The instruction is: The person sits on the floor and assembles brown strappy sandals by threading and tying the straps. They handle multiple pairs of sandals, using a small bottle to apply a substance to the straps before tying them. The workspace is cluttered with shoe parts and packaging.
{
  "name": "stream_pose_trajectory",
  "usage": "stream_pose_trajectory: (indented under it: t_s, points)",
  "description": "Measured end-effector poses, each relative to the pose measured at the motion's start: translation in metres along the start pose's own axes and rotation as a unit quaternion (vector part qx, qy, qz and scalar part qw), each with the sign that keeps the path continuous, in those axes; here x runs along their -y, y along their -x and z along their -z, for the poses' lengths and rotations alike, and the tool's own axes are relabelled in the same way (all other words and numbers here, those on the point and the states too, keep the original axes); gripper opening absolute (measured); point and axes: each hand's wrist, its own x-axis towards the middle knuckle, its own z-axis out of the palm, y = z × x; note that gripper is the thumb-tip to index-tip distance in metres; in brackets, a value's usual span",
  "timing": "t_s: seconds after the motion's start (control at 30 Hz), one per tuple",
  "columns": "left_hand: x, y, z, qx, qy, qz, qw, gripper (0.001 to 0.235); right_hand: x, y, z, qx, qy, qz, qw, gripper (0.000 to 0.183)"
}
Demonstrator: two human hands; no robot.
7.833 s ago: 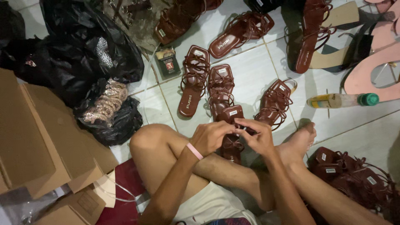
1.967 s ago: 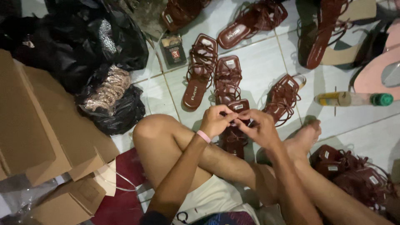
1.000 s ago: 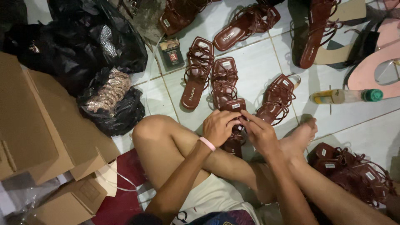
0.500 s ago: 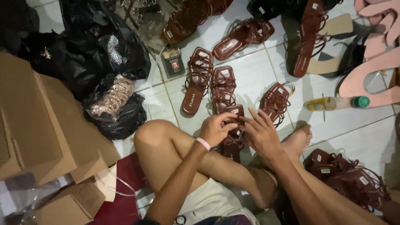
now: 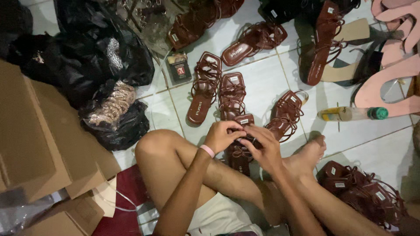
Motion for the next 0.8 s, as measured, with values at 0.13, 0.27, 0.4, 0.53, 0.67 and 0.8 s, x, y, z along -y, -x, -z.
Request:
stream_pose_trajectory:
  t_s: [0.13,0.27,0.4,0.53,0.67,0.8]
  points:
    - [0.005,0.001,-0.006,-0.031,0.087,0.031,0.995,0.018,0.002,-0.003,-0.015,-0.041,-0.067,-0.083,0.993,0.018]
    - [0.013,-0.001,-0.008,-0.055,0.13,0.054,0.989,0.019,-0.006,-0.008,-0.009,0.003,-0.041,-0.053,0.998,0.017]
    - [0.01,0.002,-0.009,-0.07,0.098,0.095,0.988,0.019,-0.017,-0.014,-0.001,0.055,-0.011,-0.043,0.998,0.018]
    - [0.01,0.0,-0.009,-0.075,0.099,0.077,0.989,0.019,-0.02,-0.012,0.002,0.086,-0.043,-0.09,0.991,0.018]
    - [0.002,-0.005,-0.004,-0.058,0.098,0.046,0.992,0.018,-0.019,-0.014,0.006,0.095,0.008,-0.082,0.992,0.024]
    - [-0.028,0.016,0.007,-0.024,0.069,0.069,0.995,0.055,-0.014,0.003,0.005,0.008,-0.005,0.001,1.0,0.034]
